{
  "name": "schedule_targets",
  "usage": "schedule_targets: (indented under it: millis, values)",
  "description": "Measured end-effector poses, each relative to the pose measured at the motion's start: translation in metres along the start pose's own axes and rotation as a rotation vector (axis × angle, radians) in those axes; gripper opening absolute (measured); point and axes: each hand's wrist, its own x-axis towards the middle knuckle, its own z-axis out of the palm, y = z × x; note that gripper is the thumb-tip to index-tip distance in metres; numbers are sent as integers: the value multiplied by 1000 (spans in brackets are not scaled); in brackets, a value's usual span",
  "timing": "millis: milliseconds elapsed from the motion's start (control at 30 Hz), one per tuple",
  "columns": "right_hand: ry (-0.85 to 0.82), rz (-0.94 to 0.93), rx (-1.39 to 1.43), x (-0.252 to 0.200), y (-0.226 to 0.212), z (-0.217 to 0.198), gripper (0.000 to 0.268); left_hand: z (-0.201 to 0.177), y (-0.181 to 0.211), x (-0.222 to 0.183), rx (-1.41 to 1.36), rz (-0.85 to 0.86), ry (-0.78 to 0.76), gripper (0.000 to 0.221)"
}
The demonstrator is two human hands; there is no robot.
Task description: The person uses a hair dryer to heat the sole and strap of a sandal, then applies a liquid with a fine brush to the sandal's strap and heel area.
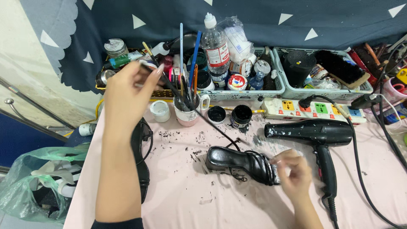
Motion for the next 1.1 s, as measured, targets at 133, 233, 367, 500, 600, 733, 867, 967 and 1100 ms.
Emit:
schedule_targets:
  millis: [133, 233, 367, 500, 600, 733, 867, 967, 1100]
  values:
    - [-4, 77, 43, 24, 18, -7, 16, -16, -27, -13, -132, -126, -64, 25]
    - [-240, -153, -160, 57, 25, 9, 19, -20, -46, -21, -219, -161, -66, 18]
    - [-645, -318, -386, 94, 22, 23, 36, -22, -61, -23, -298, -199, -101, 15]
    - [-753, -403, -547, 108, 20, 24, 43, -25, -64, -22, -291, -270, -111, 16]
    - [-656, -364, -624, 100, 19, 8, 43, -27, -64, -20, -307, -285, -134, 18]
    - [-126, 10, -875, 57, 15, -34, 22, -26, -65, -19, -287, -307, -124, 18]
    - [37, 352, -1231, 5, 30, -87, 59, -25, -69, -22, -288, -294, -107, 17]
    - [-37, 731, -1050, -15, 62, -123, 61, -17, -75, -23, -392, -240, -87, 16]
    - [6, 1055, -615, -28, 103, -146, 51, -14, -82, -30, -389, -203, -23, 28]
